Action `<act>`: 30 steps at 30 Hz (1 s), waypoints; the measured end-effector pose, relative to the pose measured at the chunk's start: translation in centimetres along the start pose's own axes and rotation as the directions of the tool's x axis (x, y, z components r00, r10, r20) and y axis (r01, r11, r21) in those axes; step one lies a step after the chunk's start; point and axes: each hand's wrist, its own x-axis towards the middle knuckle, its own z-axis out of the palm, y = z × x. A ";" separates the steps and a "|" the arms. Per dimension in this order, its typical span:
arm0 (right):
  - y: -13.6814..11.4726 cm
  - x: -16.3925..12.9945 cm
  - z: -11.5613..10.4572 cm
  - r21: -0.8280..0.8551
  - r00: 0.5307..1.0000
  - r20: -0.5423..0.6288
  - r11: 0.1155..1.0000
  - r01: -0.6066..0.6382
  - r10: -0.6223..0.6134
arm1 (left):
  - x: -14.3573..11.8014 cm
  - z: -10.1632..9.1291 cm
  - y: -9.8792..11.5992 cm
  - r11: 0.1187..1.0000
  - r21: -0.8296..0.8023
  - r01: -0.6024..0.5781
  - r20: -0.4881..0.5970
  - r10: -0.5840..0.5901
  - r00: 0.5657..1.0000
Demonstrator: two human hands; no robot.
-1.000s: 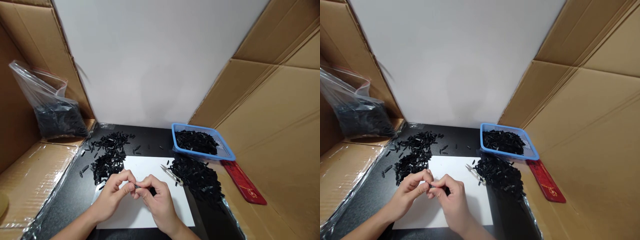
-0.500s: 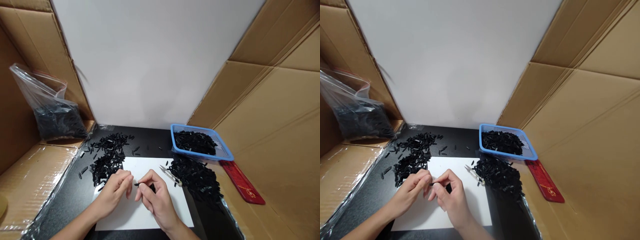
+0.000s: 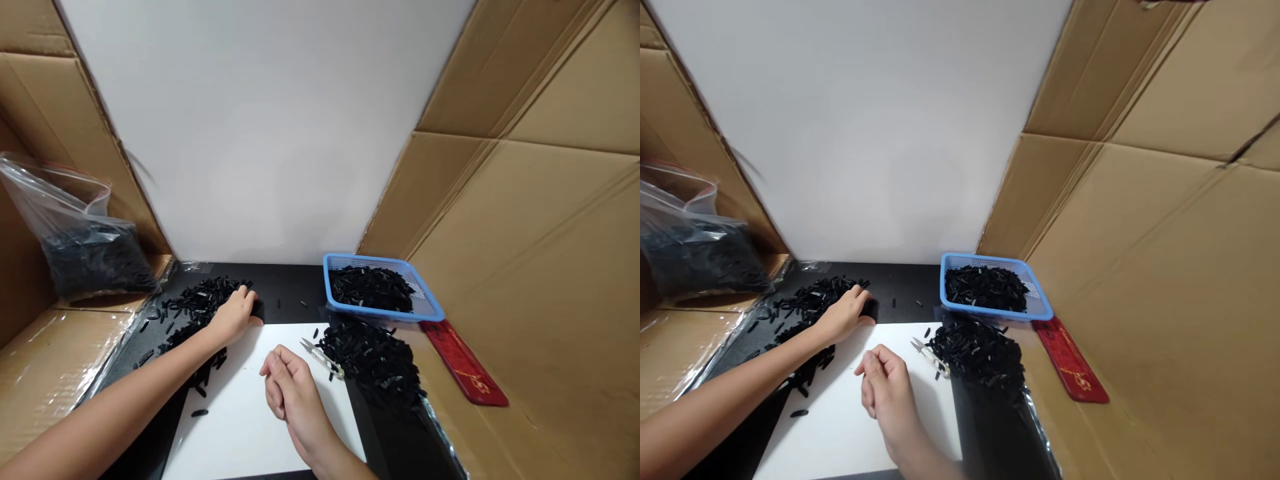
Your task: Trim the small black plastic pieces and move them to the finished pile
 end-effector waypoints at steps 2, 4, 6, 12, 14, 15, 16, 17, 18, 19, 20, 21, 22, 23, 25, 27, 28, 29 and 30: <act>-0.1 0.3 -0.1 -0.029 0.999 -0.022 0.999 0.028 -0.029 | 1.9 0.3 -0.2 1.000 -0.003 0.014 0.061 -0.013 0.998; -0.3 0.6 -0.3 -0.039 0.998 -0.045 0.998 0.048 -0.049 | 3.2 0.5 -0.4 0.999 -0.026 0.024 0.126 -0.020 0.992; -0.5 0.9 -0.4 -0.043 0.996 -0.063 0.997 0.064 -0.066 | 4.0 0.6 -0.5 0.997 -0.067 0.039 0.177 -0.026 0.984; -0.9 1.4 -1.2 -0.071 0.983 -0.110 0.988 0.137 -0.144 | 3.9 0.3 -0.3 0.940 -0.318 0.124 0.263 -0.038 0.964; -1.9 1.8 -1.9 -0.158 0.962 -0.143 0.965 0.210 -0.232 | 3.4 0.0 0.0 0.882 -0.441 0.164 0.254 -0.052 0.966; -2.8 2.1 -2.5 -0.252 0.940 -0.161 0.933 0.255 -0.301 | 3.1 -0.3 0.1 0.841 -0.509 0.183 0.244 -0.063 0.968; -3.9 2.5 -3.2 -0.386 0.911 -0.170 0.876 0.289 -0.376 | 2.7 -0.7 0.2 0.791 -0.578 0.201 0.235 -0.075 0.969; -5.2 3.1 -4.1 -0.563 0.871 -0.161 0.768 0.304 -0.464 | 2.3 -1.1 0.2 0.730 -0.649 0.217 0.225 -0.088 0.970; -6.7 3.8 -5.1 -0.764 0.815 -0.132 0.582 0.279 -0.565 | 1.8 -1.5 0.2 0.657 -0.718 0.228 0.214 -0.103 0.971; -8.1 4.7 -6.2 -0.920 0.763 -0.070 0.337 0.199 -0.643 | 1.2 -2.0 0.2 0.573 -0.785 0.235 0.205 -0.116 0.972; -9.5 5.6 -7.4 -0.955 0.742 -0.049 0.250 0.162 -0.668 | 0.5 -2.5 0.2 0.477 -0.848 0.231 0.191 -0.131 0.973; -10.8 6.5 -8.7 -0.971 0.730 -0.040 0.200 0.134 -0.682 | -0.2 -2.9 0.2 0.370 -0.902 0.222 0.177 -0.151 0.973; -11.8 7.4 -9.9 -0.983 0.720 -0.036 0.154 0.099 -0.693 | -1.0 -3.2 0.2 0.255 -0.945 0.205 0.164 -0.173 0.971; -12.7 8.3 -11.0 -0.992 0.720 -0.028 0.108 0.065 -0.694 | -1.9 -3.4 0.2 0.137 -0.974 0.181 0.152 -0.197 0.969; -13.6 9.6 -13.0 -1.000 0.729 -0.013 0.027 0.007 -0.684 | -3.7 -3.6 0.2 -0.081 -0.989 0.124 0.140 -0.246 0.959; -13.8 10.3 -14.2 -0.998 0.741 -0.010 -0.036 -0.046 -0.671 | -5.5 -3.6 0.3 -0.259 -0.963 0.081 0.154 -0.279 0.948; -13.7 10.4 -14.5 -0.996 0.744 -0.007 -0.064 -0.067 -0.668 | -6.3 -3.5 0.3 -0.331 -0.941 0.069 0.169 -0.285 0.944; -13.6 10.4 -14.5 -0.993 0.744 -0.004 -0.089 -0.084 -0.668 | -6.9 -3.5 0.3 -0.393 -0.917 0.062 0.186 -0.285 0.940; -13.3 10.3 -14.2 -0.989 0.744 0.004 -0.112 -0.096 -0.669 | -7.5 -3.4 0.4 -0.446 -0.893 0.061 0.203 -0.279 0.938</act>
